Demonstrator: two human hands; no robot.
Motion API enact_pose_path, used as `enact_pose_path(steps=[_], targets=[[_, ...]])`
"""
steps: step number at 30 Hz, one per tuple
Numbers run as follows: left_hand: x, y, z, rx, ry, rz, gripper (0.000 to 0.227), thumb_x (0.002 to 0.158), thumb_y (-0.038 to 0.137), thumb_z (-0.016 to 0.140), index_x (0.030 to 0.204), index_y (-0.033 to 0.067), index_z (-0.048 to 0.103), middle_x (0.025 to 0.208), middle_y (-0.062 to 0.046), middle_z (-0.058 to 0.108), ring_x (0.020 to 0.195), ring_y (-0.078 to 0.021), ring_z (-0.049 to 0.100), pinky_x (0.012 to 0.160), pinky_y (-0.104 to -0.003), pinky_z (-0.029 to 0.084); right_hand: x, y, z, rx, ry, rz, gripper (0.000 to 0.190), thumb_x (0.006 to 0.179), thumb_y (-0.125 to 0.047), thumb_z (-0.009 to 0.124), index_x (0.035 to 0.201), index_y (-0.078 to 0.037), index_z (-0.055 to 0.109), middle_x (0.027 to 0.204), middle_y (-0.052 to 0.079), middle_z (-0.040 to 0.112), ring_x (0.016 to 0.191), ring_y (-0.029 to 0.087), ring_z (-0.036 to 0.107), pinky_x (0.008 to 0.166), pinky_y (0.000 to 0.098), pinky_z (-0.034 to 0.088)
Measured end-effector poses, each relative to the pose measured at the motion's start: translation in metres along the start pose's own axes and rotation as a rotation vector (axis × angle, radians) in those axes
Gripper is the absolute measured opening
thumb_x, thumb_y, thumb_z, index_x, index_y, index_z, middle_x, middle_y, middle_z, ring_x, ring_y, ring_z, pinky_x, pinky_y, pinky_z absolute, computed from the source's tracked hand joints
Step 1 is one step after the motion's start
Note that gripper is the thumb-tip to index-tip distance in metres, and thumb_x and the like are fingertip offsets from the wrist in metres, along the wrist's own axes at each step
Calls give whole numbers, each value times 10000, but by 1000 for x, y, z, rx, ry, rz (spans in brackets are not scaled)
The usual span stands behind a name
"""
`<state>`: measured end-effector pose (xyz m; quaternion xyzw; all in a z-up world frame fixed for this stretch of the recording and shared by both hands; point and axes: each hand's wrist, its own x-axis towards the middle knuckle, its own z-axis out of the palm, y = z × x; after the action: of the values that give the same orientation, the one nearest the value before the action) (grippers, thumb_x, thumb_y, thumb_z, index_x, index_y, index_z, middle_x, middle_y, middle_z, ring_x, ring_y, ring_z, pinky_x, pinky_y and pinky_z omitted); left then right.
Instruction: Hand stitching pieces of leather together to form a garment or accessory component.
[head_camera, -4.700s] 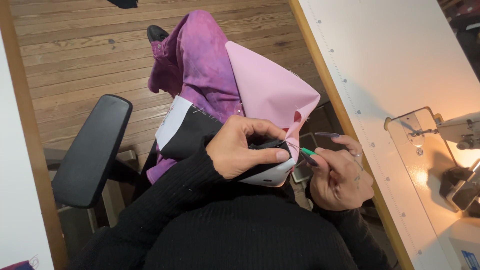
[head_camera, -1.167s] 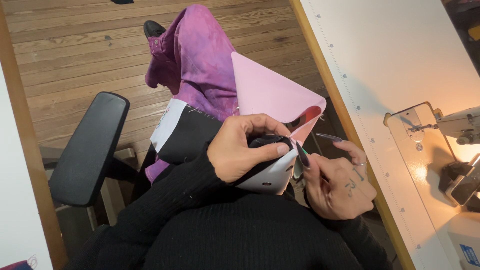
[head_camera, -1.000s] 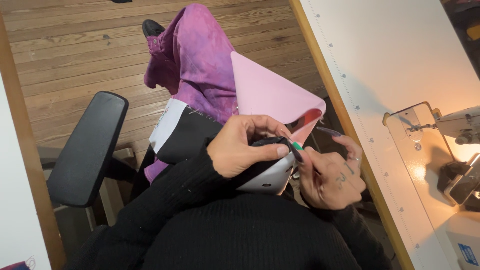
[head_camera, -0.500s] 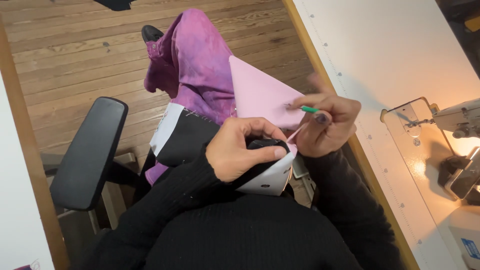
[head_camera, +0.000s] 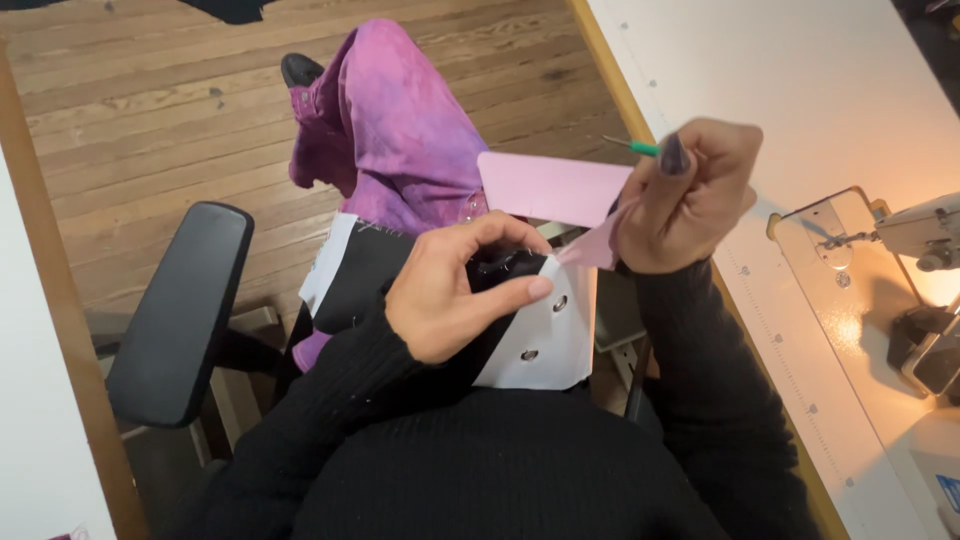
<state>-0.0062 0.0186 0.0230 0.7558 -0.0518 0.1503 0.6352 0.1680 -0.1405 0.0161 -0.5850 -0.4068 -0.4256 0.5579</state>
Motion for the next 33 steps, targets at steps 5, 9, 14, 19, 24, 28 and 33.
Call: enact_pose_path(steps=[5,9,14,19,24,28,33], targets=[[2,6,-1,-13,2,36,302,893,251,807,1163,122,765,1011,-114,794,978,-224,737,896,-398,569,14,-14,4,58,-107,9,311,1142,-178,518,910,29,538,468,-4,471,360,127,471,468,217,421],[1,-1,-5,58,26,122,201,941,247,771,1104,130,779,941,-73,747,924,-225,725,865,-354,558,15,-17,3,90,-140,11,317,1134,-183,548,908,38,539,446,-2,470,346,132,483,455,214,427],[5,8,-21,171,-10,252,178,975,260,739,1067,108,734,940,-105,654,896,-326,686,833,-420,544,17,-33,7,42,-130,-14,339,1141,-204,549,923,56,554,475,-19,430,376,119,463,472,216,414],[12,38,-30,514,11,253,277,979,348,645,911,79,629,932,-42,579,766,-186,580,711,-335,481,30,-71,3,-104,-247,15,53,1115,33,519,1072,46,490,692,57,527,497,118,387,499,284,336],[13,48,-27,156,109,351,37,873,-5,768,852,-23,745,848,-69,723,703,-147,620,647,-247,501,31,-82,4,-173,-291,-23,100,1108,66,575,1042,44,504,750,78,545,526,152,396,530,318,365],[14,10,-43,244,383,312,52,907,9,747,877,-17,714,830,-76,708,665,-149,583,639,-261,488,29,-63,6,-253,-278,-15,181,1161,-88,590,1040,5,493,767,65,537,519,172,380,496,348,347],[12,-6,-65,234,736,219,338,1104,176,510,805,28,570,723,-33,563,649,-126,427,651,-267,399,33,-68,7,-168,-271,40,173,1172,-32,547,1041,48,469,787,88,505,500,154,411,482,314,340]])
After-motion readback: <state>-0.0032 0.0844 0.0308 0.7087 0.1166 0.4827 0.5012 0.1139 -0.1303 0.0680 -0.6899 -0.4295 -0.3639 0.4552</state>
